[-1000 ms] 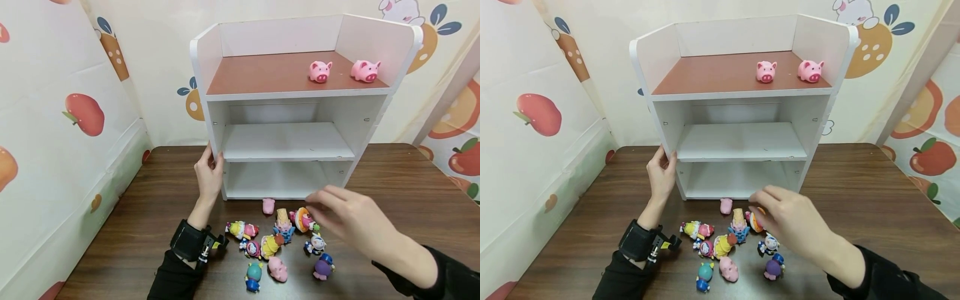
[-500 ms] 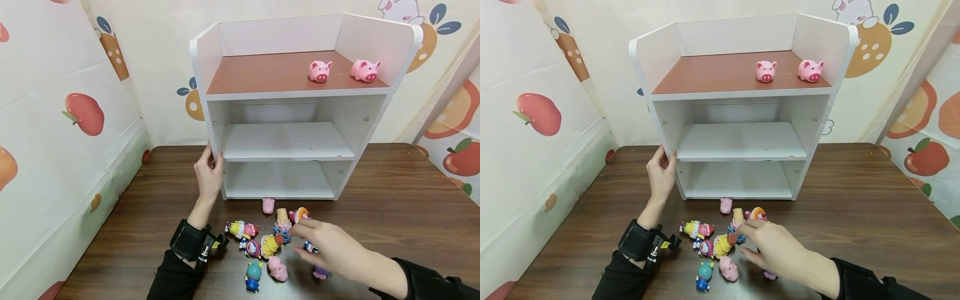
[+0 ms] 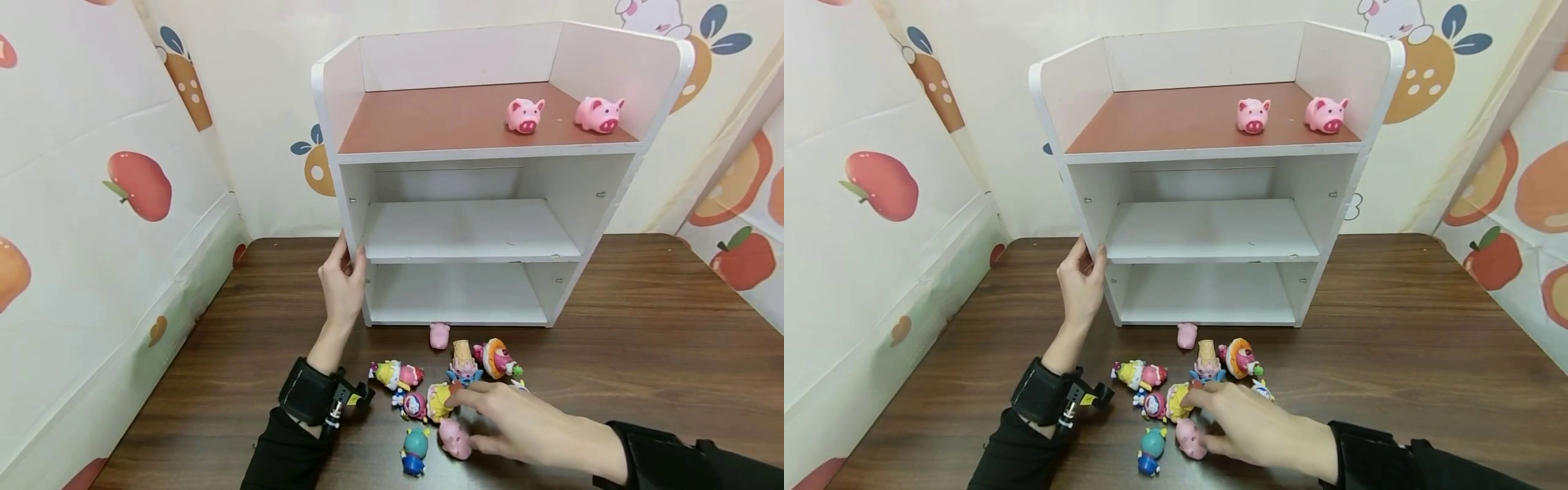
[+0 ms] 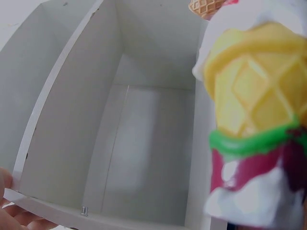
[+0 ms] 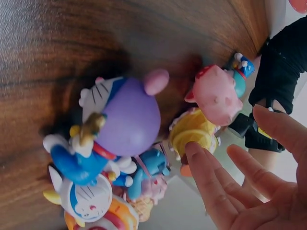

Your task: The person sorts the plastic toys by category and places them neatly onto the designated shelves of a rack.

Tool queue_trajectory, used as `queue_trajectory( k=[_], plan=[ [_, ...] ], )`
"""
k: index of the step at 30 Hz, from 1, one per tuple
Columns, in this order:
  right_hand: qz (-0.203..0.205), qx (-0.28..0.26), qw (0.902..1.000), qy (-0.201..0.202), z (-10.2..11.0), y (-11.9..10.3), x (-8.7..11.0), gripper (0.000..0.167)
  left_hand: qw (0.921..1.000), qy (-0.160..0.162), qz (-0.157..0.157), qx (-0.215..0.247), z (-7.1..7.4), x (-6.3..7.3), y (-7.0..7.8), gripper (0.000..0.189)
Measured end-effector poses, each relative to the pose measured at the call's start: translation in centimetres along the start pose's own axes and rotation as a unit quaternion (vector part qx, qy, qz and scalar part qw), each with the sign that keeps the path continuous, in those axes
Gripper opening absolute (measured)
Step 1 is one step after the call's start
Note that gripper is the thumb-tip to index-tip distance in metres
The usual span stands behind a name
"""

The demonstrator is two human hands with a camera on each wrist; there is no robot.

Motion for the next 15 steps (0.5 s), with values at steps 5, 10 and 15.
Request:
queue_trajectory(
  k=[5,10,15],
  plan=[
    [0.019,-0.009,0.9998,0.003,-0.5,0.1,-0.4,0.030,1.0000,-0.001,0.000,-0.002,0.0,0.0,0.0,0.038],
    [0.053,-0.028,0.9981,0.011,-0.9,0.2,-0.9,0.029,1.0000,-0.002,0.000,0.004,0.0,-0.1,-0.8,0.038],
    [0.041,-0.057,0.9973,-0.021,-1.1,0.3,-1.4,0.029,1.0000,0.003,-0.004,0.006,-0.2,-0.1,-2.6,0.038]
  ],
)
Point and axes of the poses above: each hand's wrist, its own x-axis away from the middle knuckle, its own z-axis out of the back of the hand, y = z × x, the point moved 1 cm from there along -x, towards the middle knuckle, and after that the axes turned 9 degrees about -y, right-handed, at the moved point
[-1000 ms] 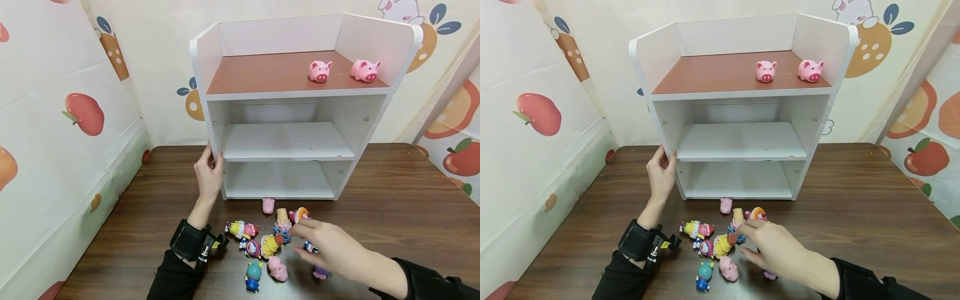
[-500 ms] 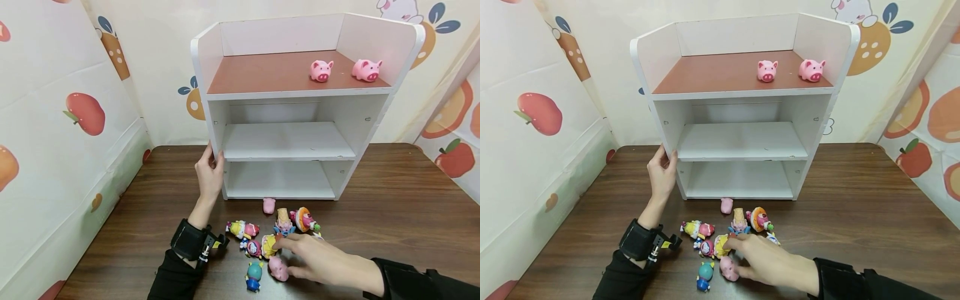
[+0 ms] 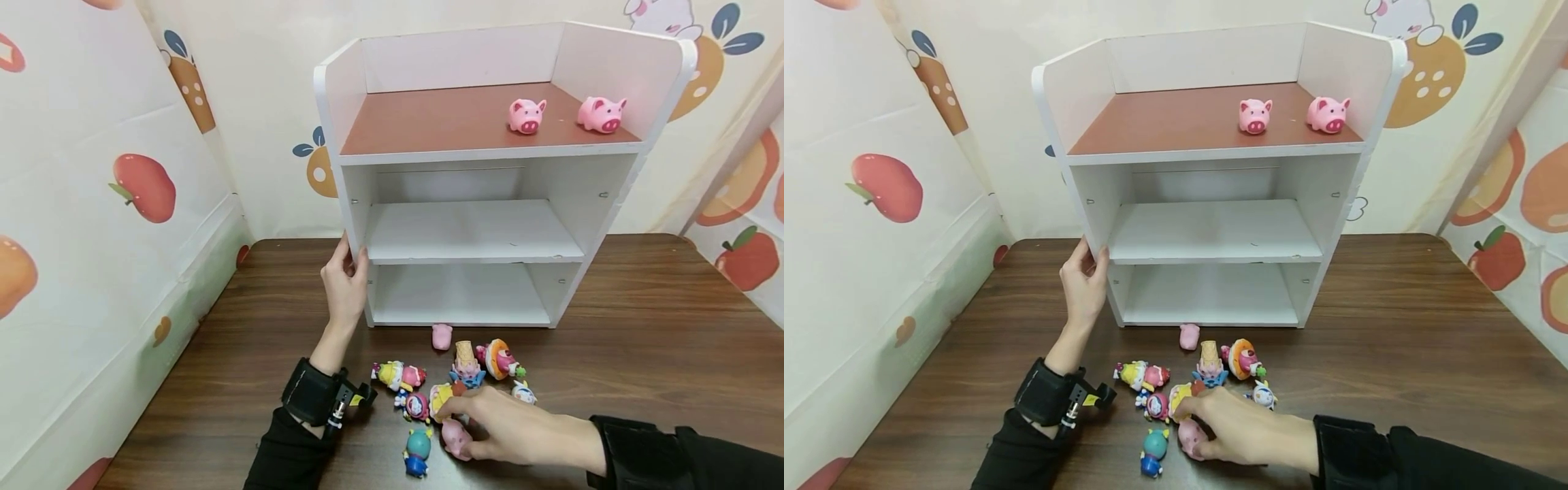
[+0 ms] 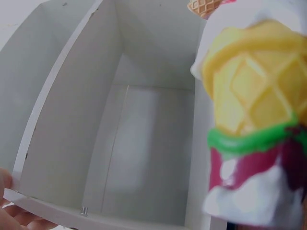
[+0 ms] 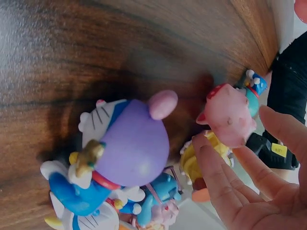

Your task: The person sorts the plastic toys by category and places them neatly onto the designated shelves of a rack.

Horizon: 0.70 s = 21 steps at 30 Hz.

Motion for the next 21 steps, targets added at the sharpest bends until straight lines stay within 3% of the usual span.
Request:
queue_trajectory(
  k=[5,17,21],
  plan=[
    [-0.018,-0.028,0.9993,-0.018,-0.23,0.14,-0.20,0.027,1.0000,0.001,-0.005,-0.004,0.00,0.05,-0.27,0.038],
    [0.022,-0.055,0.9980,0.022,-0.76,0.40,-0.08,0.021,1.0000,-0.002,-0.003,-0.004,-0.01,0.08,-0.18,0.038],
    [0.014,-0.062,0.9977,0.024,-0.81,0.57,0.01,0.020,1.0000,-0.002,-0.004,-0.005,0.05,0.10,-0.26,0.038]
  ],
)
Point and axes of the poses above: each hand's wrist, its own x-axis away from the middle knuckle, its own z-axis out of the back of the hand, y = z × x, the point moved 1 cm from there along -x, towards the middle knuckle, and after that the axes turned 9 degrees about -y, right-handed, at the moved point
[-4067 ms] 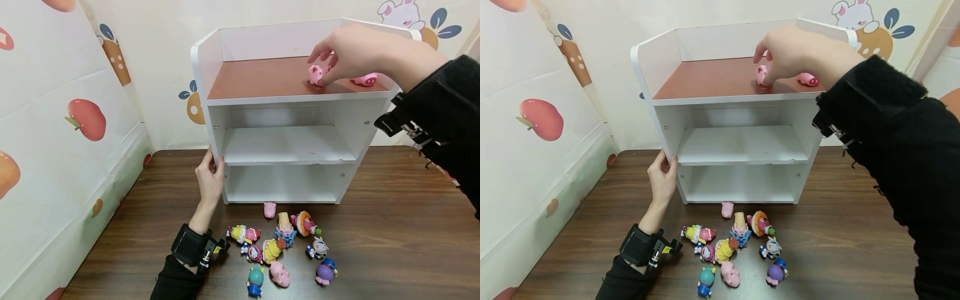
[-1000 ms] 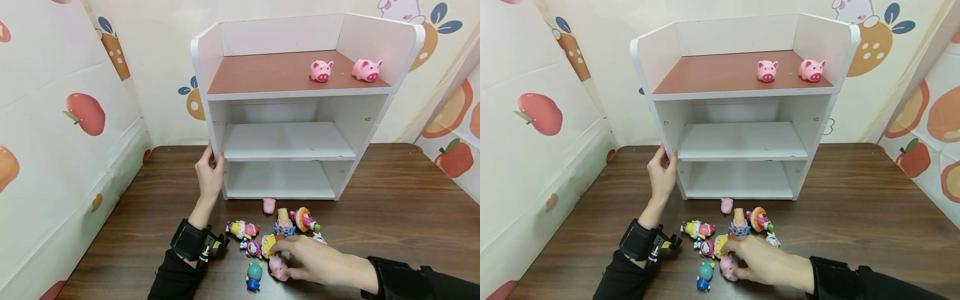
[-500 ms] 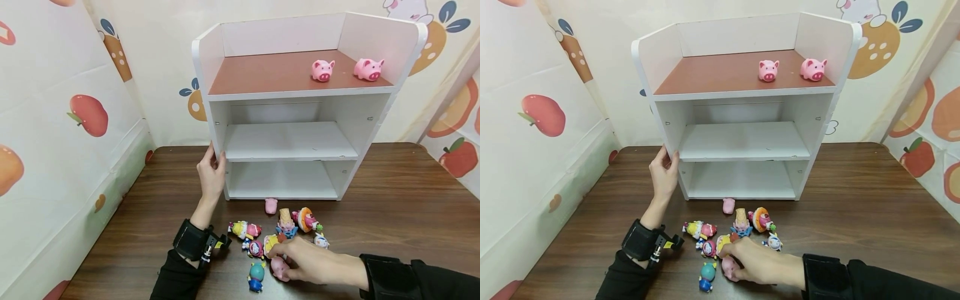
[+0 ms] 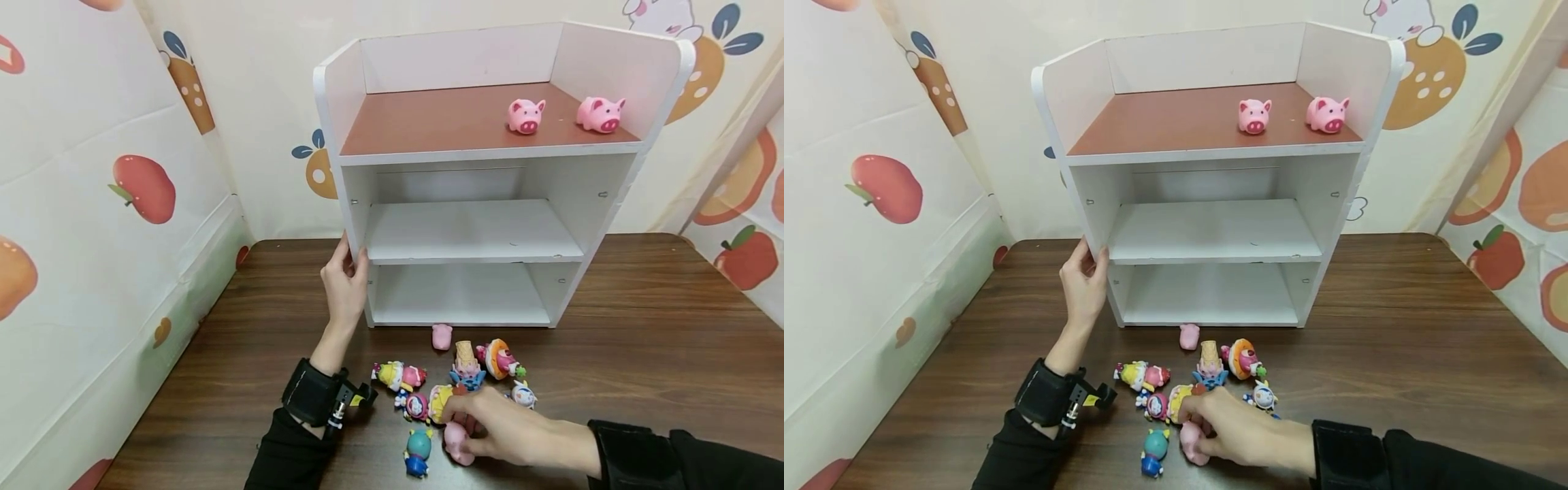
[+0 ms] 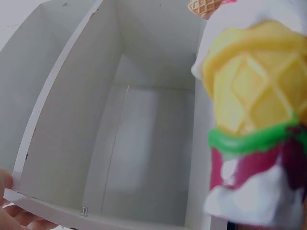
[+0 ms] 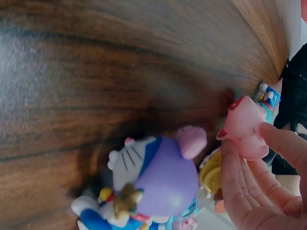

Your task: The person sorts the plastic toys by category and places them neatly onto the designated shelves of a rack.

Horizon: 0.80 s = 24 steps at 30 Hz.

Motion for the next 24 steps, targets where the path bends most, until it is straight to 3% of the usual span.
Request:
queue_trajectory(
  k=[5,13,20,24],
  plan=[
    [-0.022,0.004,0.9997,0.009,0.8,0.3,0.3,0.021,1.0000,-0.001,-0.002,0.002,0.0,-0.1,0.3,0.038],
    [-0.052,0.084,0.9939,0.049,2.3,0.5,1.2,0.022,1.0000,-0.002,0.002,0.002,0.1,-0.1,3.0,0.036],
    [-0.103,0.187,0.9763,0.033,2.2,0.5,1.5,0.031,1.0000,0.000,0.000,-0.005,0.1,-0.1,3.0,0.037],
    [-0.112,0.222,0.9685,0.017,1.8,0.7,1.4,0.029,1.0000,-0.003,0.003,-0.002,0.1,0.0,2.9,0.037]
  ],
)
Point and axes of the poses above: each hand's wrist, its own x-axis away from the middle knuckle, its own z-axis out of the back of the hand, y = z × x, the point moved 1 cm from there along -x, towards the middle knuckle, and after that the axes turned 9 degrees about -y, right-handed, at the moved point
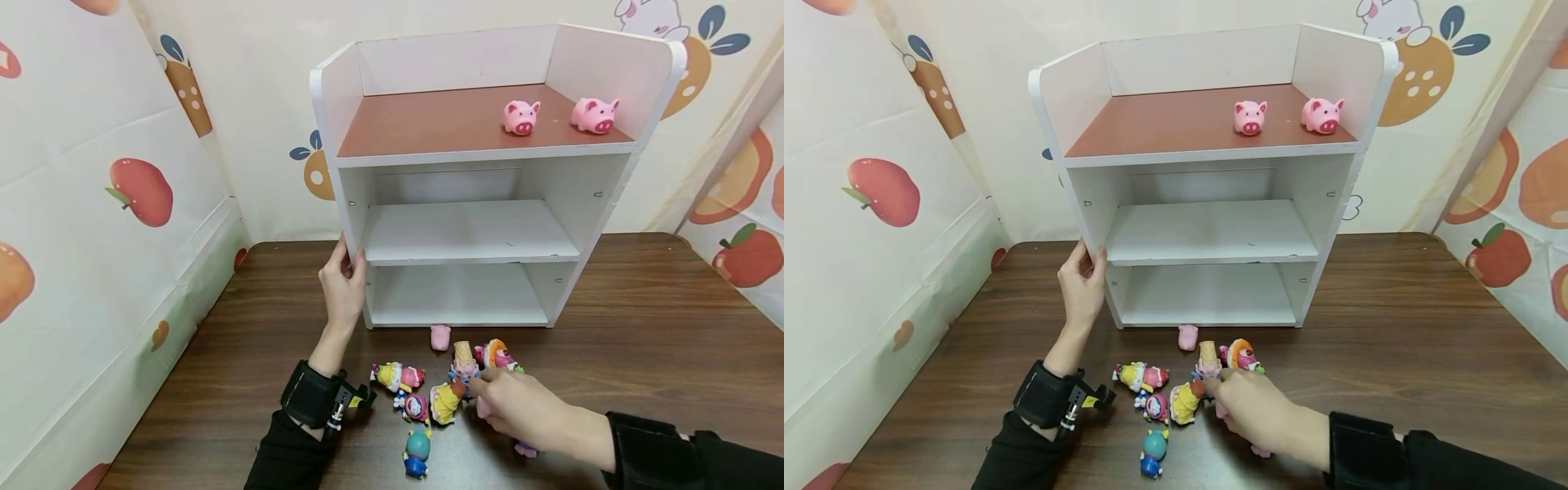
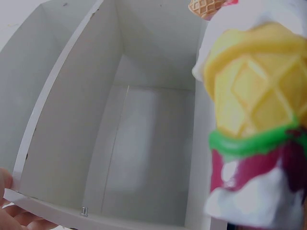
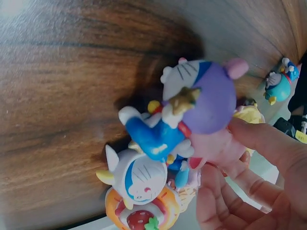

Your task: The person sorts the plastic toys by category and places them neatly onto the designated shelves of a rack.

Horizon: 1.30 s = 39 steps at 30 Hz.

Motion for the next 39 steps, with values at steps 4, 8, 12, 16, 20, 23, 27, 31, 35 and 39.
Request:
queue_trajectory(
  k=[4,8,12,16,20,23,27,31,35,39],
  plan=[
    [0.003,0.013,0.9999,0.005,-0.3,-0.1,-0.1,0.026,1.0000,-0.001,0.002,0.001,0.0,0.0,0.0,0.037],
    [0.004,0.018,0.9998,0.008,-0.4,0.0,-0.3,0.025,1.0000,-0.001,0.003,0.002,0.0,0.0,0.0,0.037],
    [-0.005,-0.008,0.9999,-0.006,-0.1,0.2,-0.3,0.025,1.0000,-0.002,0.001,0.004,0.0,0.0,-0.1,0.037],
    [-0.013,-0.063,0.9976,-0.026,0.3,0.6,-0.3,0.017,1.0000,-0.001,0.000,0.004,0.0,0.0,-0.1,0.037],
    [-0.011,-0.127,0.9910,-0.042,0.7,1.0,-0.3,0.012,1.0000,0.000,0.001,0.004,0.1,0.0,-0.1,0.037],
    [-0.009,-0.156,0.9862,-0.054,1.0,1.3,-0.3,0.013,1.0000,0.000,0.002,0.005,0.1,0.0,-0.1,0.037],
    [-0.005,-0.169,0.9832,-0.069,1.1,1.7,-0.5,0.008,1.0000,-0.001,0.002,0.006,0.1,0.0,-0.1,0.037],
    [0.001,-0.186,0.9784,-0.090,1.1,2.1,-0.5,0.003,1.0000,-0.001,0.003,0.006,0.0,0.1,-0.1,0.037],
    [0.007,-0.213,0.9704,-0.114,1.0,2.3,-0.6,0.005,1.0000,-0.001,0.003,0.003,0.0,0.1,0.0,0.037],
    [0.010,-0.226,0.9671,-0.117,0.8,2.1,-0.6,0.008,1.0000,-0.001,0.004,0.002,0.0,0.1,0.1,0.037]
  ],
)
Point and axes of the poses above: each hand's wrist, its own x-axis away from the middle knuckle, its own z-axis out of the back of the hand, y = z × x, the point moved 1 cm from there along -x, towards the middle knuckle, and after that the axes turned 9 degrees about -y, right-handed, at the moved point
